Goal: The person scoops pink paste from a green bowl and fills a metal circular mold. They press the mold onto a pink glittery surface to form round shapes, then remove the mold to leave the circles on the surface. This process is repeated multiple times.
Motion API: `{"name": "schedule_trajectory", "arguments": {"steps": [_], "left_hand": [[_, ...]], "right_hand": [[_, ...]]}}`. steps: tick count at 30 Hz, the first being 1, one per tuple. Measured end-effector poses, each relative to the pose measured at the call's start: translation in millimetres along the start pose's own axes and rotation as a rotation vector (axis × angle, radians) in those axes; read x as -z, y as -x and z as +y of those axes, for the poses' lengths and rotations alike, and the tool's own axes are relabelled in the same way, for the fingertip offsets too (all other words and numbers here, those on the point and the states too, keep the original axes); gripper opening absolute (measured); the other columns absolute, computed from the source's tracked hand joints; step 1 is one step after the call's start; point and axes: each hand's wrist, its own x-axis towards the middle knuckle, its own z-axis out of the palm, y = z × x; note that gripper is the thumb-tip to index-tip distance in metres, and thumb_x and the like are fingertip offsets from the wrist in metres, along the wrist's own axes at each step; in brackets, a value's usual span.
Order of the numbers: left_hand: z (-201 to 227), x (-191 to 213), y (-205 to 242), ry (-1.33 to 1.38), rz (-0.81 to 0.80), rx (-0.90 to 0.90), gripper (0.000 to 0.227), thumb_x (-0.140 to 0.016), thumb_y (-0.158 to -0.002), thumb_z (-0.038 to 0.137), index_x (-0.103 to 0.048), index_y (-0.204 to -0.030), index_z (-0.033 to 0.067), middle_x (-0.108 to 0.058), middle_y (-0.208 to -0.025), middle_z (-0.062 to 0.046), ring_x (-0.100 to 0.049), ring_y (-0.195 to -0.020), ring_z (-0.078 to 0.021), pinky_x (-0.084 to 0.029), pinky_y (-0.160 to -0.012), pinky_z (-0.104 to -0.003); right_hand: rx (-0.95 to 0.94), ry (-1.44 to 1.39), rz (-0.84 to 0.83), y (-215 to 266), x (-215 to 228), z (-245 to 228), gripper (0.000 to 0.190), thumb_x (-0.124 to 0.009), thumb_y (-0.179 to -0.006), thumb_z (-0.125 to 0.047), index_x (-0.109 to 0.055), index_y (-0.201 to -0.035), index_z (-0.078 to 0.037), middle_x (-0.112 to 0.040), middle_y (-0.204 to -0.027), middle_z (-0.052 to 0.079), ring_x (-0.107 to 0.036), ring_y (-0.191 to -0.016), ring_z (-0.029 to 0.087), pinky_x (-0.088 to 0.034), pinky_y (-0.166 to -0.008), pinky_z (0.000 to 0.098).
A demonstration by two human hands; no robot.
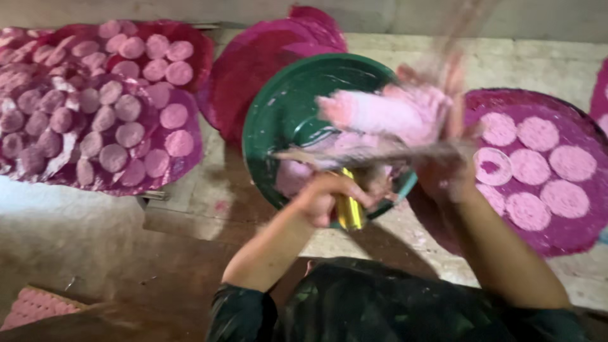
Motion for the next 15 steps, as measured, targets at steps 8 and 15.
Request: {"name": "schedule_trajectory", "arguments": {"steps": [8,15], "left_hand": [[-16,-115,-21,-0.920,-0.395,-0.199,0.055,-0.070,-0.092,0.012,-0.050,-0.143,0.0076,-0.061,-0.134,-0.011,-0.061,-0.120,-0.0237,-0.051,-0.105,-0.039],[-49,-174,-58,-1.639,-0.290,0.054,0.038,-0.066,-0.095,0.029,-0.062,-0.129,0.0121,-0.071,-0.113,-0.010,-0.071,-0.100,-0.0230,-0.056,-0.087,-0.037]], "right_hand": [[0.089,0.530,-0.132,55,-3,-127,0.064,-0.067,-0.104,-0.029,-0.032,-0.156,-0.016,-0.043,-0.151,0.025,-0.068,-0.117,0.039,-0.065,-0.070,0.0429],[0.358,1.325,-0.573,127,30,-180,0.063,-0.060,-0.099,-0.024,-0.037,-0.158,-0.027,-0.055,-0.146,0.022,-0.062,-0.128,0.046,-0.057,-0.100,0.0497]]}}
